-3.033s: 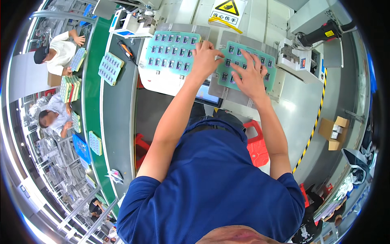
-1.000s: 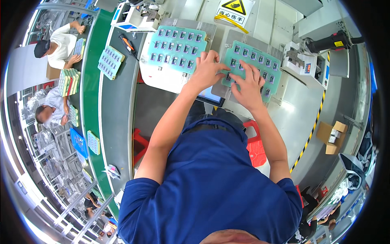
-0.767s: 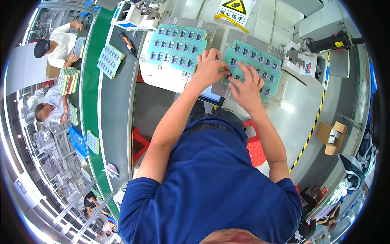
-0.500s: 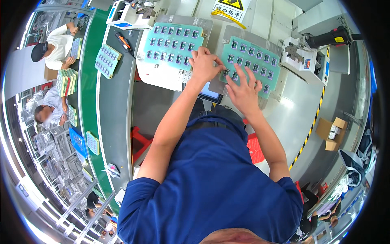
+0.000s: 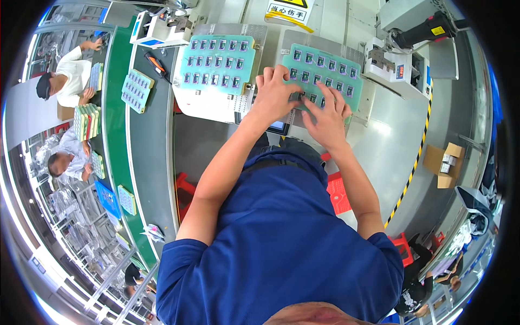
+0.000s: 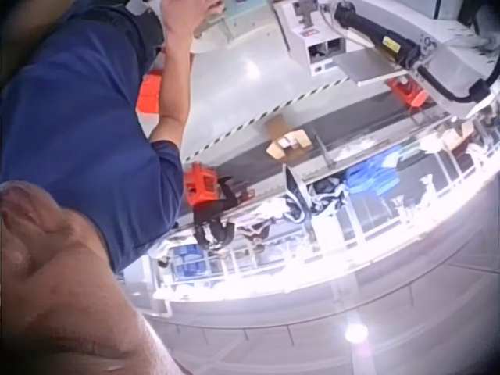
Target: Assembling electronic components using a specialized machine and placing them on a conveyor belt.
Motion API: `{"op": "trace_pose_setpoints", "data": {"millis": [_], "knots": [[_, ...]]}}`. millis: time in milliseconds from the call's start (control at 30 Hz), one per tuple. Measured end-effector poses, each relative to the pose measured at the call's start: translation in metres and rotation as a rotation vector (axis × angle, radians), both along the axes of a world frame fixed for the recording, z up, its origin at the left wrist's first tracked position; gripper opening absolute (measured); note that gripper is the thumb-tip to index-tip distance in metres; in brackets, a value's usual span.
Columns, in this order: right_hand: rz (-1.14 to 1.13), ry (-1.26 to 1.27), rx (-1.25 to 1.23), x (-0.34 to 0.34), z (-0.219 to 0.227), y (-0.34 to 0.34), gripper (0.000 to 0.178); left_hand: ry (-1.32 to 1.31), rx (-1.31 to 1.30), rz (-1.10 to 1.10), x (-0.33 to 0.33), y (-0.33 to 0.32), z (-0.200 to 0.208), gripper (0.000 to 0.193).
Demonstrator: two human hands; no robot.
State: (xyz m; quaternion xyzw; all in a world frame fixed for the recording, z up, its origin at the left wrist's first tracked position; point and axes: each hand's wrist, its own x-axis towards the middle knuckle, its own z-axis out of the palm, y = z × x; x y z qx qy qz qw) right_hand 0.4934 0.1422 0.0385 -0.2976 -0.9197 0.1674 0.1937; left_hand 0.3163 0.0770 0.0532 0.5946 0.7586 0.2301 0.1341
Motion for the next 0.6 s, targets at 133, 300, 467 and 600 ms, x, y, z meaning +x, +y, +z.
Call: {"op": "trace_pose_setpoints", "data": {"millis": [133, 300, 467, 600], "knots": [[0.001, -0.010, 0.019, 0.004, -0.003, -0.003, 0.028, 0.087, 0.003, -0.005, 0.001, 0.001, -0.003, 0.023], [0.005, -0.023, 0.077, 0.006, -0.008, -0.005, 0.029, 0.104, 0.039, 0.017, 0.003, 0.004, -0.008, 0.018], [-0.003, -0.051, 0.208, 0.007, -0.017, -0.008, 0.031, 0.132, 0.064, 0.037, 0.006, 0.009, -0.011, 0.014], [-0.015, -0.053, 0.223, 0.009, -0.018, -0.009, 0.032, 0.152, 0.080, -0.032, 0.003, 0.011, -0.008, 0.013]]}}
